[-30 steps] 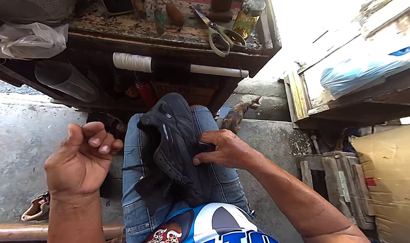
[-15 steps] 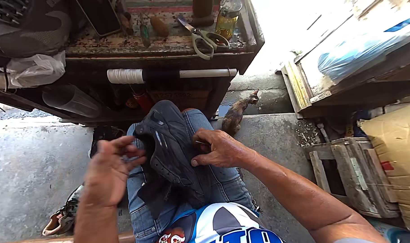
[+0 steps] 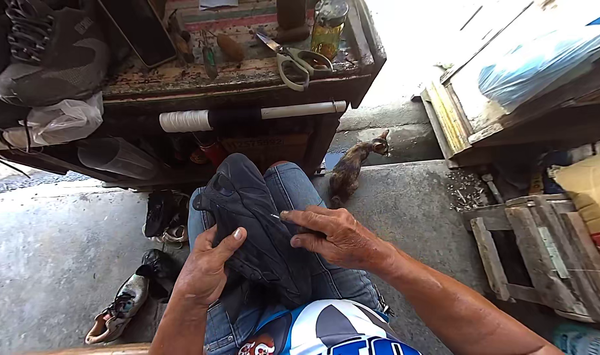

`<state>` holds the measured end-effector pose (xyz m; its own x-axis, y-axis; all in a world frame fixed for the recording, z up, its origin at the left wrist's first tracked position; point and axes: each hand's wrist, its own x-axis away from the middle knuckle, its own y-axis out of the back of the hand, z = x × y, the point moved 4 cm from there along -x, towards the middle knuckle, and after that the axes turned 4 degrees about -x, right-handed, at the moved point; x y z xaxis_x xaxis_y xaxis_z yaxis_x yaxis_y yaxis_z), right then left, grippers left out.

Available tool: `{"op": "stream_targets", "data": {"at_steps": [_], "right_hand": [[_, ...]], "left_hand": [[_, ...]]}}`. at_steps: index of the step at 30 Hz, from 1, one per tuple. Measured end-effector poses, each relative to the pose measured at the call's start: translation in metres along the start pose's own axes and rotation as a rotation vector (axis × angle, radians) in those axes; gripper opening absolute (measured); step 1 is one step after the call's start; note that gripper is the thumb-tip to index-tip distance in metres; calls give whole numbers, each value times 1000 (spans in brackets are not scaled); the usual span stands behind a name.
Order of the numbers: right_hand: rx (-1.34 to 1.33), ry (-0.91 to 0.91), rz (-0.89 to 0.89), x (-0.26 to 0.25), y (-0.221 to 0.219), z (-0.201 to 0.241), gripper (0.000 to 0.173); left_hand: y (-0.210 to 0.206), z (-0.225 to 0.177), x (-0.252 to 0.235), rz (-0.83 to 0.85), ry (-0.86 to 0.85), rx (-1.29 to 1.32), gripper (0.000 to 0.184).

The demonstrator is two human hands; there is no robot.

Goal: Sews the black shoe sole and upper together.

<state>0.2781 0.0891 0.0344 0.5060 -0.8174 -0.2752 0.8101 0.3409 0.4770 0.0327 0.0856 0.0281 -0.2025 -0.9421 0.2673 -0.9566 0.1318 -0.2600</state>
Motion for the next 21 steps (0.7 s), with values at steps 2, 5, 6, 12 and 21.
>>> {"op": "stream_targets", "data": {"at_steps": [2, 5, 6, 12, 21], "right_hand": [[19, 26, 12, -3, -5, -1, 35], [38, 21, 26, -6, -10, -4, 34], [37, 17, 33, -7, -10, -5, 34], [30, 2, 53, -8, -14, -10, 33], [21, 12, 34, -8, -13, -12, 32]], "left_hand": [[1, 1, 1, -5, 0, -11, 19], [2, 0, 1, -13, 10, -30, 18], [2, 0, 1, -10, 11, -32, 18], [2, 1, -1, 5, 10, -42, 15], [3, 2, -1, 50, -8, -34, 14]]}}
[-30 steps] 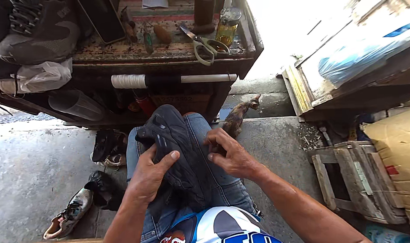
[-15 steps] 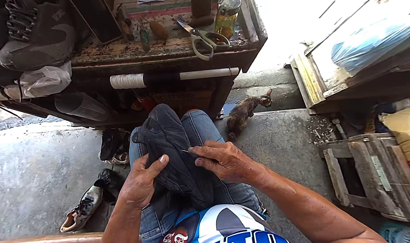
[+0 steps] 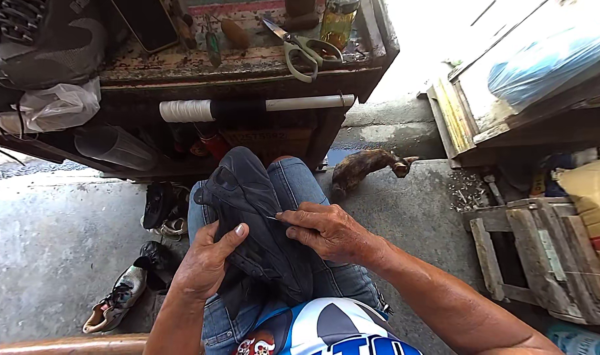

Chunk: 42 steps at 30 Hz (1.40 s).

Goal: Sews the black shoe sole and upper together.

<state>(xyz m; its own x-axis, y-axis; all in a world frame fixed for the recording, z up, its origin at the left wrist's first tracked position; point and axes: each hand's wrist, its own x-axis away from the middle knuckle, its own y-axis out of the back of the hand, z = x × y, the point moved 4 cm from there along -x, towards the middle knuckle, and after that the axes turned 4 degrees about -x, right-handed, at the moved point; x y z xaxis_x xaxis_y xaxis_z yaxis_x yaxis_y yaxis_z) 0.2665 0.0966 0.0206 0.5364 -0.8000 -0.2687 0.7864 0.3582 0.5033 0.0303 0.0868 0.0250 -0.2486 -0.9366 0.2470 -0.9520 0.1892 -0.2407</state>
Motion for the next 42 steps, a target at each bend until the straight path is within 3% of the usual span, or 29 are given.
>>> {"op": "stream_targets", "data": {"at_steps": [5, 12, 18, 29, 33, 36, 39, 42], "right_hand": [[180, 10, -10, -5, 4, 10, 30], [373, 78, 235, -31, 28, 15, 25], [514, 79, 329, -47, 20, 23, 16], [482, 139, 312, -54, 7, 24, 15], [396, 134, 235, -40, 18, 27, 25], [352, 80, 173, -28, 27, 21, 32], [320, 47, 148, -23, 30, 15, 31], [349, 40, 160, -23, 27, 16, 29]], "left_hand": [[-3, -3, -2, 39, -24, -65, 16], [-14, -5, -10, 105, 10, -136, 18], [-17, -5, -7, 72, 14, -158, 19], [-12, 0, -5, 104, -10, -135, 25], [-5, -18, 7, 158, -134, -242, 49], [36, -40, 17, 26, -260, -287, 48], [105, -53, 23, -279, -335, -392, 38], [158, -49, 26, -593, -191, -853, 35]]}}
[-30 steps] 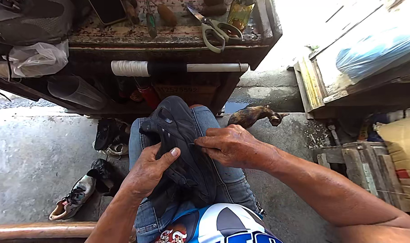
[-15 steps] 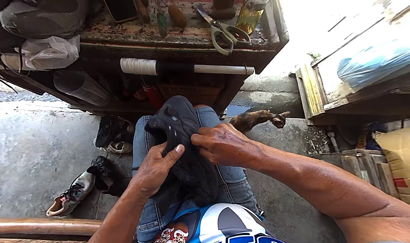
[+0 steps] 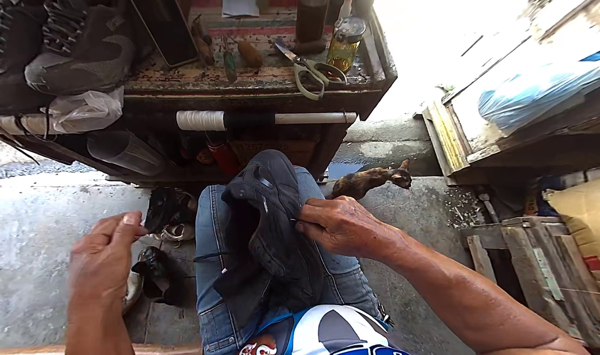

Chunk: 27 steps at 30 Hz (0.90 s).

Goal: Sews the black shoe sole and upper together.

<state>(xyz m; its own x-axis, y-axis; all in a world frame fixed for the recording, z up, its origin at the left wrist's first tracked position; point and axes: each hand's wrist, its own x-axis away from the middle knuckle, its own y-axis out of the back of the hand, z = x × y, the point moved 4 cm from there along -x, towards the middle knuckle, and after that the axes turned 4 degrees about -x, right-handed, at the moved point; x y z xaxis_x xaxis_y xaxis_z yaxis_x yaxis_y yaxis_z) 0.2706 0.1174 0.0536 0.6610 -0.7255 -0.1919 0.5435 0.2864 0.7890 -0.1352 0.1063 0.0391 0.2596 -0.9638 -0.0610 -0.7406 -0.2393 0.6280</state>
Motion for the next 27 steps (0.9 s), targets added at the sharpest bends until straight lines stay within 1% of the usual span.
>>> {"op": "stream_targets", "data": {"at_steps": [1, 2, 3, 5, 7, 8, 10, 12, 14, 17, 19, 21, 23, 24, 25, 26, 27], "right_hand": [[13, -13, 19, -2, 0, 1, 28], [27, -36, 45, -4, 1, 3, 28], [38, -63, 76, -7, 3, 4, 26], [72, -116, 136, -10, 5, 9, 22], [97, -148, 170, -15, 6, 13, 17], [98, -161, 178, -17, 6, 15, 15], [88, -172, 167, -18, 6, 15, 13], [59, -146, 112, -15, 5, 10, 13], [25, -109, 52, -10, 3, 4, 13], [-16, -74, -3, -7, 0, -2, 17], [-25, -62, -21, -7, -2, -3, 20], [-25, -54, -38, -7, -4, -4, 22], [-19, -41, -48, -6, -5, -4, 23], [-18, -34, -51, -6, -5, -4, 23], [-18, -27, -55, -5, -6, -4, 23], [-21, -21, -61, -4, -6, -4, 22], [-28, -16, -66, -3, -5, -5, 22]], "left_hand": [[1, 0, 0, 3, -7, -165, 40], [-4, -11, 4, 11, -61, -274, 43], [-12, -30, 10, 10, -153, -324, 42], [-41, -74, 29, 47, -387, -265, 37], [-78, -108, 46, 157, -561, -233, 32], [-96, -118, 51, 200, -625, -278, 30], [-122, -122, 53, 236, -731, -402, 23], [-132, -119, 53, 235, -774, -451, 19], [-125, -117, 53, 258, -744, -375, 19], [-103, -120, 51, 340, -627, -65, 21], [-88, -123, 48, 443, -550, 259, 18], [-84, -124, 46, 618, -454, 680, 18], [-96, -121, 46, 785, -281, 1083, 18], [-103, -119, 46, 812, -185, 1175, 18], [-110, -117, 46, 773, -102, 1155, 17], [-116, -116, 45, 684, -58, 1023, 15], [-122, -117, 45, 580, -65, 810, 14]]}}
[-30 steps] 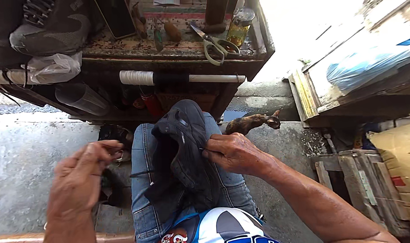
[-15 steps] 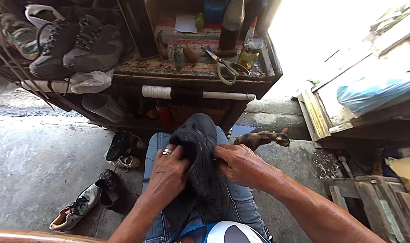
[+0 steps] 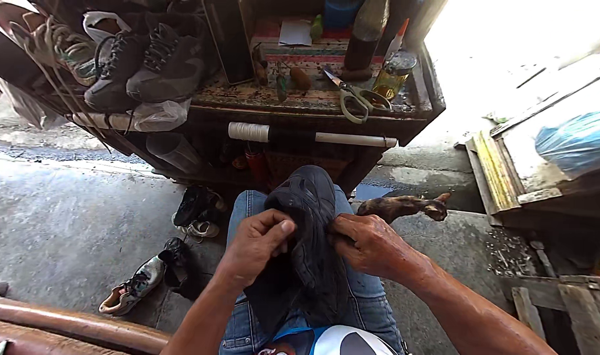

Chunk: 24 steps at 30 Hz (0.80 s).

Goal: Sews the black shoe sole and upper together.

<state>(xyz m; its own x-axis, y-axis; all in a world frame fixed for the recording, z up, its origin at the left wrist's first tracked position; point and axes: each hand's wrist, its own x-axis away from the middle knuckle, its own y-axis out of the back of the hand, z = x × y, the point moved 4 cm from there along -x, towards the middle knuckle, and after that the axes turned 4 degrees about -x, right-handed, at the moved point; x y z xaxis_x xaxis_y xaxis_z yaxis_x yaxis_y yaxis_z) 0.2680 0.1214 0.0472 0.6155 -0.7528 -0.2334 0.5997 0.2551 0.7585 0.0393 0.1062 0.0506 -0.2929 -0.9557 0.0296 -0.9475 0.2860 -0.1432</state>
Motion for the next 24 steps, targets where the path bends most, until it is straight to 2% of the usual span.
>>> {"op": "stream_targets", "data": {"at_steps": [2, 5, 7, 11, 16, 21, 24], "right_hand": [[-4, 3, -3, 0, 1, -1, 23], [-10, 7, 0, -1, 0, -1, 24], [-16, 4, 0, -1, 0, -1, 25], [-24, -23, 8, -1, -1, -1, 26], [-47, -28, -6, 2, -3, -1, 27], [-77, -64, -11, 4, -5, -4, 29], [-8, -129, -108, 12, -5, -12, 39]], "left_hand": [[-9, 5, -5, -93, 1, -426, 18], [-17, 12, -10, -50, 10, -686, 29], [-17, 18, -14, 30, 11, -670, 32], [-21, 23, -17, 140, 7, -492, 24], [-22, 23, -20, 167, 107, -406, 12], [-23, 23, -19, 190, 142, -419, 17], [-21, 24, -19, 191, 94, -447, 20]]}}
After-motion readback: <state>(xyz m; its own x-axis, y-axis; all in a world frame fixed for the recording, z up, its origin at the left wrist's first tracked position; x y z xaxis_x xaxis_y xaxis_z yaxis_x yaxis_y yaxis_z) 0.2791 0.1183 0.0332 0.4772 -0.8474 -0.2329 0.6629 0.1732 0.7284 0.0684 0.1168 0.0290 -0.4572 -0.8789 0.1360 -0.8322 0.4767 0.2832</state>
